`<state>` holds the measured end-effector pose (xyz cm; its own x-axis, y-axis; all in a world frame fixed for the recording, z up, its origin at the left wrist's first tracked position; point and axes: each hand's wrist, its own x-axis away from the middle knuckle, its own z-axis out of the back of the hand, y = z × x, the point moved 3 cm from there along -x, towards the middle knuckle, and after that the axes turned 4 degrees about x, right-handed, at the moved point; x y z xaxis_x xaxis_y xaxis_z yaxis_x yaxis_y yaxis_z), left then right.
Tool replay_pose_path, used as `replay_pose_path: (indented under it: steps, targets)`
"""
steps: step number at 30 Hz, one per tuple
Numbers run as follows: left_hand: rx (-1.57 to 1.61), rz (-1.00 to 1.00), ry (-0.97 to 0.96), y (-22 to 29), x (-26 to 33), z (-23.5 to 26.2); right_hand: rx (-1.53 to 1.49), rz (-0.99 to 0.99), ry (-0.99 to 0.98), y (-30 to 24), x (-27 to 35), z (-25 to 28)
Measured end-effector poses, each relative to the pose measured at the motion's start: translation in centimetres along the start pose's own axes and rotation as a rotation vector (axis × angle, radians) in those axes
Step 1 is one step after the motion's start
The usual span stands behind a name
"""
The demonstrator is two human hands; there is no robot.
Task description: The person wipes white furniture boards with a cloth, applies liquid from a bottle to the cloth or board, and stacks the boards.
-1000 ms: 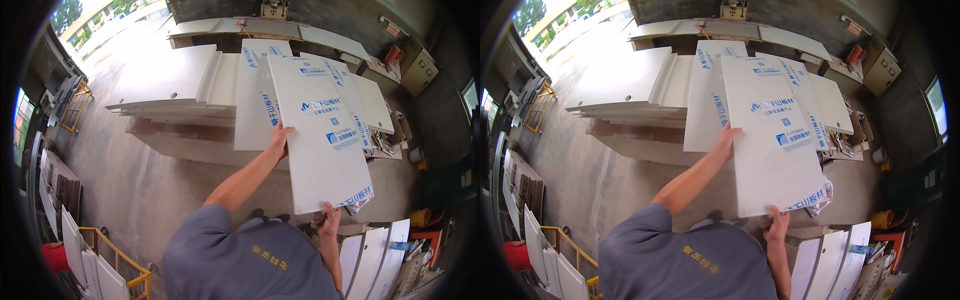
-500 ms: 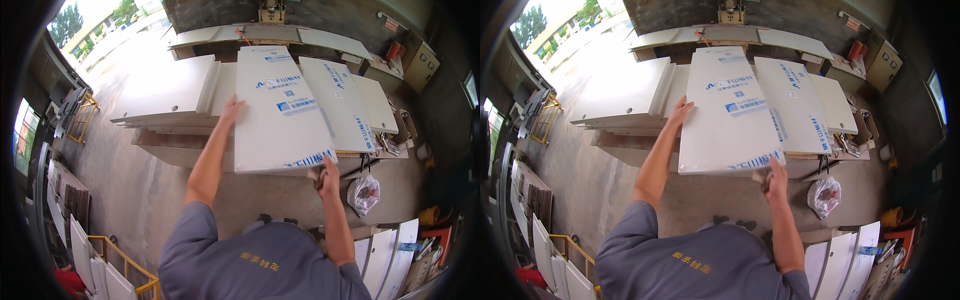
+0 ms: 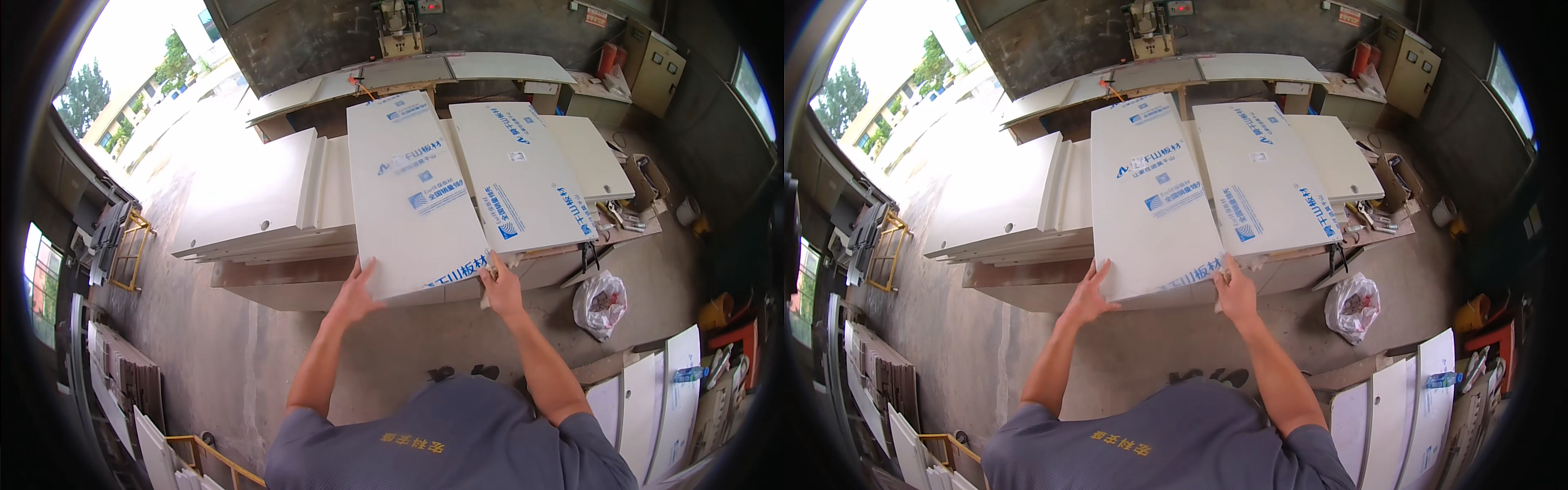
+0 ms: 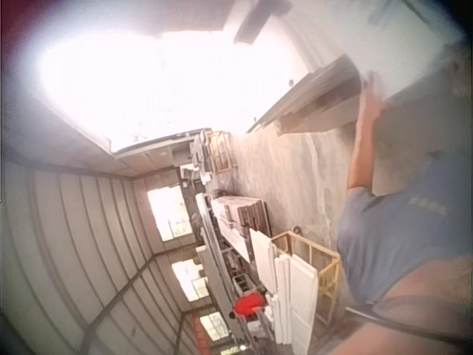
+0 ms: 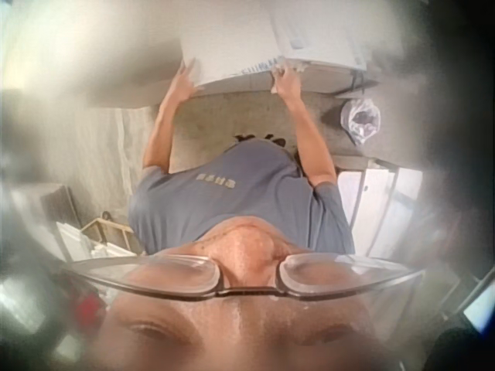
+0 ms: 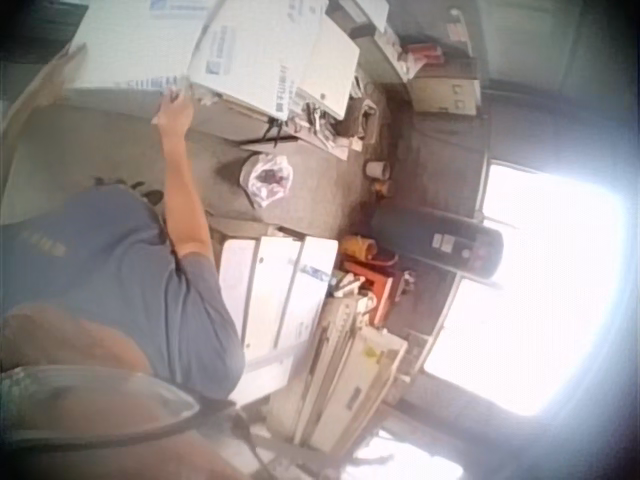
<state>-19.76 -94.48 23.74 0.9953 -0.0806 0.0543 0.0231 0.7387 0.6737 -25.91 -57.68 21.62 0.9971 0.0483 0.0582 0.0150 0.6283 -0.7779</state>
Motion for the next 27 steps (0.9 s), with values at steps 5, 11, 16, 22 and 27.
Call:
replay_pose_path:
  steps: [5, 11, 16, 22, 27]
  targets:
    - [0.007, -0.027, 0.040, -1.0, -1.9, 0.5, -0.098, 0.091, 0.150, 1.9, -0.8, -2.1]
    - [0.125, -0.096, 0.136, -2.5, -2.7, 1.3, -0.399, 0.012, 0.159, 0.5, -1.6, -3.6]
    - [0.211, -0.073, 0.136, -3.9, -2.0, 0.8, -0.566, -0.093, 0.021, 0.0, -0.5, -3.0]
    - [0.203, -0.130, 0.100, -2.7, -0.3, 0.7, -0.547, -0.058, 0.046, 2.5, 0.2, -2.9]
    - [0.164, -0.066, 0.171, -4.2, -0.9, 2.0, -0.499, -0.172, -0.088, -1.4, 0.3, -2.5]
